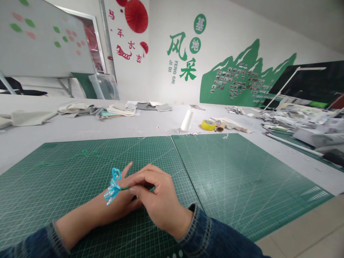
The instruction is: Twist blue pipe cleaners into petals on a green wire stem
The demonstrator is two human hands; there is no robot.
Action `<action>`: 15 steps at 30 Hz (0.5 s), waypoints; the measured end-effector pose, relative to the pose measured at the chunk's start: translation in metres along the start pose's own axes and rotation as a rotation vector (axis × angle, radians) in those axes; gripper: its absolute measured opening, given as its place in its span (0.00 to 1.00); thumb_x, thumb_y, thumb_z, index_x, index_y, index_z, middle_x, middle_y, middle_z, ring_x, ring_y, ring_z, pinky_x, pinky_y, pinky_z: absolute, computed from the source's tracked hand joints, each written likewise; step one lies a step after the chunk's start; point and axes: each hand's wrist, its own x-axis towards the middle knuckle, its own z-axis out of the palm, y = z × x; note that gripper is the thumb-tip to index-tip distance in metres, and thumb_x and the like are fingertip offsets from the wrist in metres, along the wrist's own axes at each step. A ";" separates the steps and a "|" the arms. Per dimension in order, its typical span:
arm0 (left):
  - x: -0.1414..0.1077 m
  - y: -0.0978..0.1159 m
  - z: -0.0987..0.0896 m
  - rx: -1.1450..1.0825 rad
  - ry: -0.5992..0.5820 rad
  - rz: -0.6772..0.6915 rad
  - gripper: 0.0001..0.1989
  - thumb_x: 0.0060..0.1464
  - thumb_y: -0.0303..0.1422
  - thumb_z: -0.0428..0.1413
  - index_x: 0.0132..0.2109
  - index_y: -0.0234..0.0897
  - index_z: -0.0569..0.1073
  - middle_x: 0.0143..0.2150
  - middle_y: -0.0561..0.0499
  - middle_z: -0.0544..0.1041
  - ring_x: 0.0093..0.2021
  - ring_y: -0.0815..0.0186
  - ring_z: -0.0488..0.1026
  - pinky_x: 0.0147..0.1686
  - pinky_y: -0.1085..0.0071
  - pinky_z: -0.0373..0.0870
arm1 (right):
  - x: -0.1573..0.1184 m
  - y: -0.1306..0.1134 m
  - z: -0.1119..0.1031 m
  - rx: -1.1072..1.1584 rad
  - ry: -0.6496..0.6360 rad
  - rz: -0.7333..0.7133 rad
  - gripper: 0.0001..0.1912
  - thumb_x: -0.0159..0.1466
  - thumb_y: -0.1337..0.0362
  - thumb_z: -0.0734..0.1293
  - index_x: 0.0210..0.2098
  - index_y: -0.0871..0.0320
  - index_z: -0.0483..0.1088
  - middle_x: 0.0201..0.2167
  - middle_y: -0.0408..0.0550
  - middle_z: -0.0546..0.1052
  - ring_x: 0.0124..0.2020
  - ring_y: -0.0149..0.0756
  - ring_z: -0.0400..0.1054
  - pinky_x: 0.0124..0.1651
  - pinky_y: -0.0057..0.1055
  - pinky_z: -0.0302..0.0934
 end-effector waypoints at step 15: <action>0.011 0.013 0.006 -0.079 -0.106 0.001 0.19 0.66 0.36 0.45 0.60 0.38 0.67 0.59 0.44 0.73 0.60 0.58 0.68 0.62 0.55 0.61 | 0.000 0.001 0.009 -0.051 -0.048 0.047 0.12 0.58 0.78 0.68 0.32 0.54 0.78 0.32 0.43 0.76 0.38 0.34 0.71 0.43 0.32 0.64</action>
